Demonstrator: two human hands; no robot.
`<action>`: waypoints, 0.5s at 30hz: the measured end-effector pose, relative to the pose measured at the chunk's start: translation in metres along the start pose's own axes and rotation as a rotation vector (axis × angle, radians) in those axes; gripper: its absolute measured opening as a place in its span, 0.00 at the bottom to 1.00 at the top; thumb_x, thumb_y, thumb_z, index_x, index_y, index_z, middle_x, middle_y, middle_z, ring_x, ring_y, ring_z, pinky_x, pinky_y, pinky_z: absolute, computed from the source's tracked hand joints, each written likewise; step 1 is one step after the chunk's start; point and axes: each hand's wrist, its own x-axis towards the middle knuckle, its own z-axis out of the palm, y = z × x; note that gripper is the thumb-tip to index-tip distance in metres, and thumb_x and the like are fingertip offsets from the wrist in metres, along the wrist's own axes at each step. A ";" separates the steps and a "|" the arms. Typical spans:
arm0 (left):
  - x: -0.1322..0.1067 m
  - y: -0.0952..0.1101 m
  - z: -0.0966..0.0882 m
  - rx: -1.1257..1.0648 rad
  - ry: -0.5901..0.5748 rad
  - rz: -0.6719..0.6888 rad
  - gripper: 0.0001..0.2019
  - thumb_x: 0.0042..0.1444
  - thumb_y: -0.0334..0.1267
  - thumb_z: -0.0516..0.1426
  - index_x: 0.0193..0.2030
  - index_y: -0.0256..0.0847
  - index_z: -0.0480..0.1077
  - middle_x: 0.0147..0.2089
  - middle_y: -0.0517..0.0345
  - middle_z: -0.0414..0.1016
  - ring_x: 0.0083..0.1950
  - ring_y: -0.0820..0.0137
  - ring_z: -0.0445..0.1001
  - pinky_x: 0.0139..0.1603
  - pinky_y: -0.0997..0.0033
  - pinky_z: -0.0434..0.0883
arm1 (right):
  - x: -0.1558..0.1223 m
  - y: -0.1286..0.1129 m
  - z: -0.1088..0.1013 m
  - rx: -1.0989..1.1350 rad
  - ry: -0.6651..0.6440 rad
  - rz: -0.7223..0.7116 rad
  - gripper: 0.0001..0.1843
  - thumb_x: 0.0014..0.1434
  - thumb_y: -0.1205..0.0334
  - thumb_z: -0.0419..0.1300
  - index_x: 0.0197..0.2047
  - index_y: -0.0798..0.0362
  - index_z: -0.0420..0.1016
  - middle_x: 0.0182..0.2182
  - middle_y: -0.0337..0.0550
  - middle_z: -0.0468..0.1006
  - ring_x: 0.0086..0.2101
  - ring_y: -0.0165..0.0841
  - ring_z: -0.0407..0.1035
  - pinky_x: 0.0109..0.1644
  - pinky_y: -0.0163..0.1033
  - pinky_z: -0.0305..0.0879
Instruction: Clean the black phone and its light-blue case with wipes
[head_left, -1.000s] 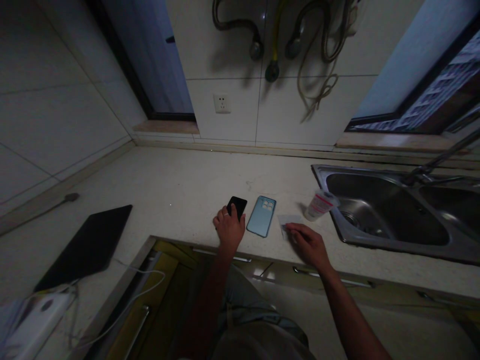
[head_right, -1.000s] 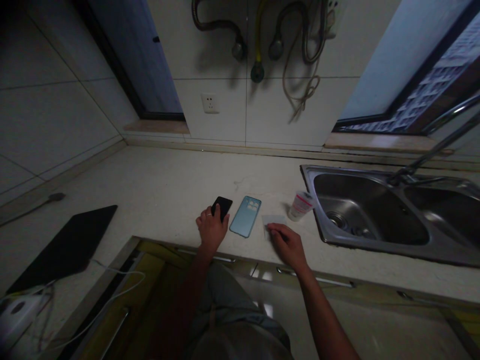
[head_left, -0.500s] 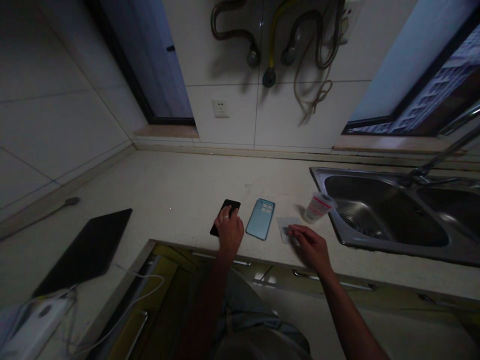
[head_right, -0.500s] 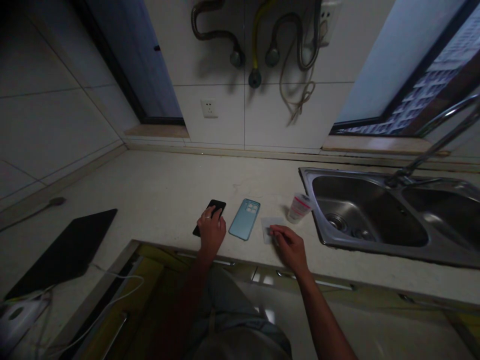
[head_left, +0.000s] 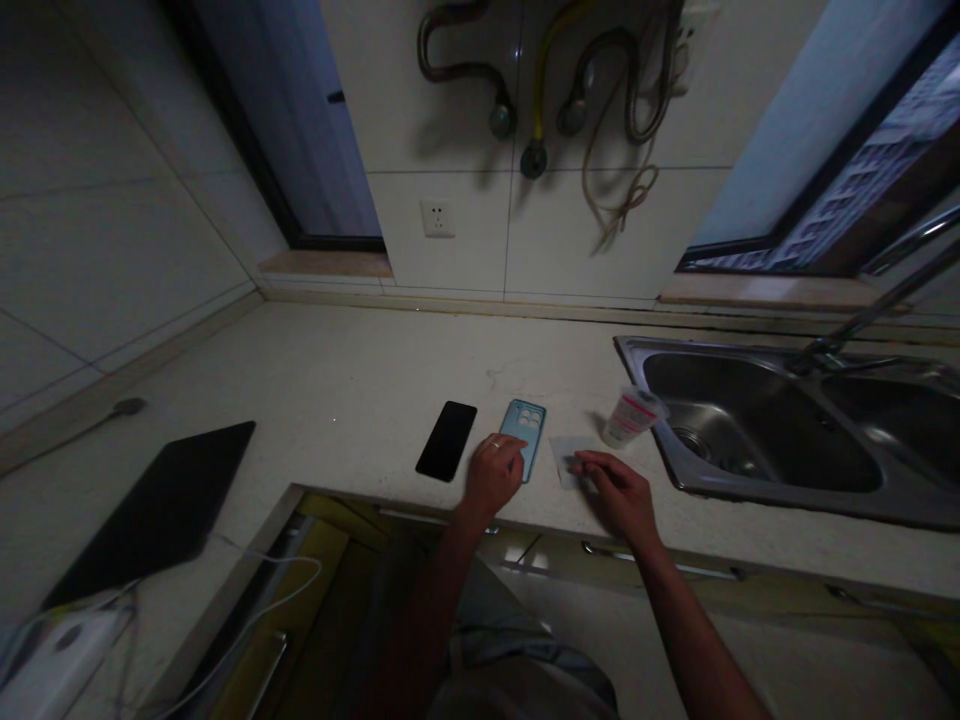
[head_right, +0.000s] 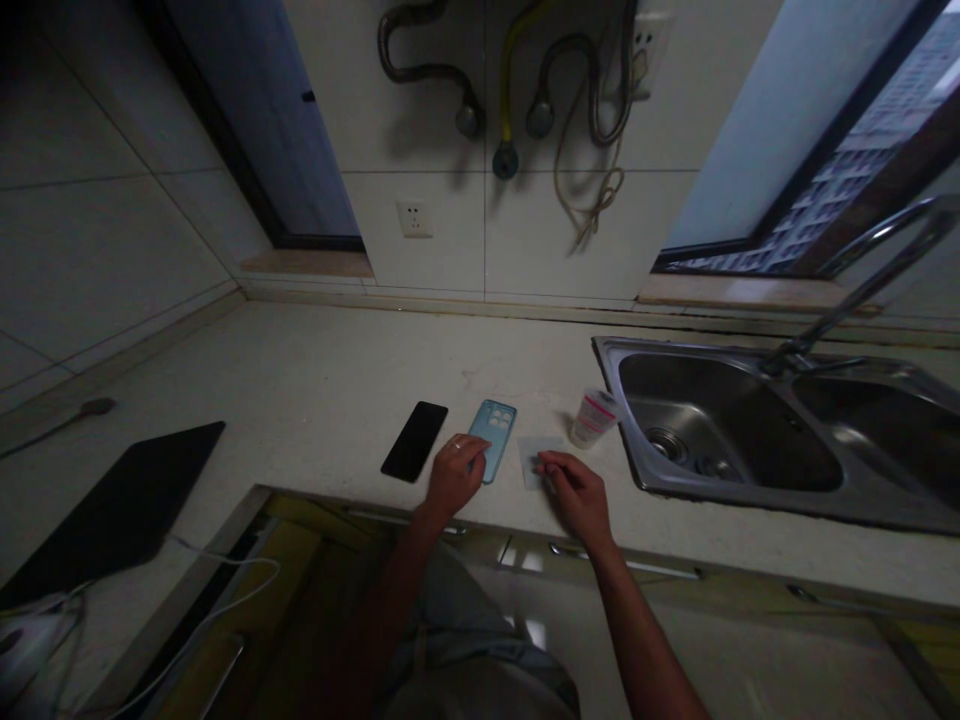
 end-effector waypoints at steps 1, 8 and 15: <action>0.000 -0.001 0.002 -0.007 -0.025 0.028 0.14 0.61 0.28 0.50 0.44 0.41 0.76 0.43 0.52 0.80 0.47 0.66 0.75 0.52 0.64 0.72 | 0.000 0.000 0.000 0.002 -0.004 -0.004 0.16 0.59 0.49 0.62 0.43 0.50 0.82 0.37 0.47 0.84 0.39 0.40 0.78 0.51 0.49 0.72; 0.003 -0.007 0.004 -0.078 -0.124 0.045 0.10 0.60 0.32 0.56 0.44 0.40 0.77 0.41 0.52 0.80 0.45 0.64 0.76 0.51 0.62 0.72 | 0.001 0.002 0.001 0.005 -0.023 -0.015 0.15 0.58 0.49 0.63 0.43 0.50 0.82 0.37 0.47 0.84 0.37 0.40 0.79 0.48 0.47 0.74; -0.001 -0.013 0.002 -0.277 -0.078 -0.089 0.09 0.60 0.32 0.56 0.43 0.41 0.78 0.42 0.53 0.80 0.46 0.66 0.76 0.50 0.65 0.72 | 0.002 0.005 0.003 -0.071 -0.112 -0.041 0.15 0.58 0.49 0.62 0.41 0.50 0.82 0.39 0.48 0.84 0.39 0.40 0.78 0.47 0.47 0.74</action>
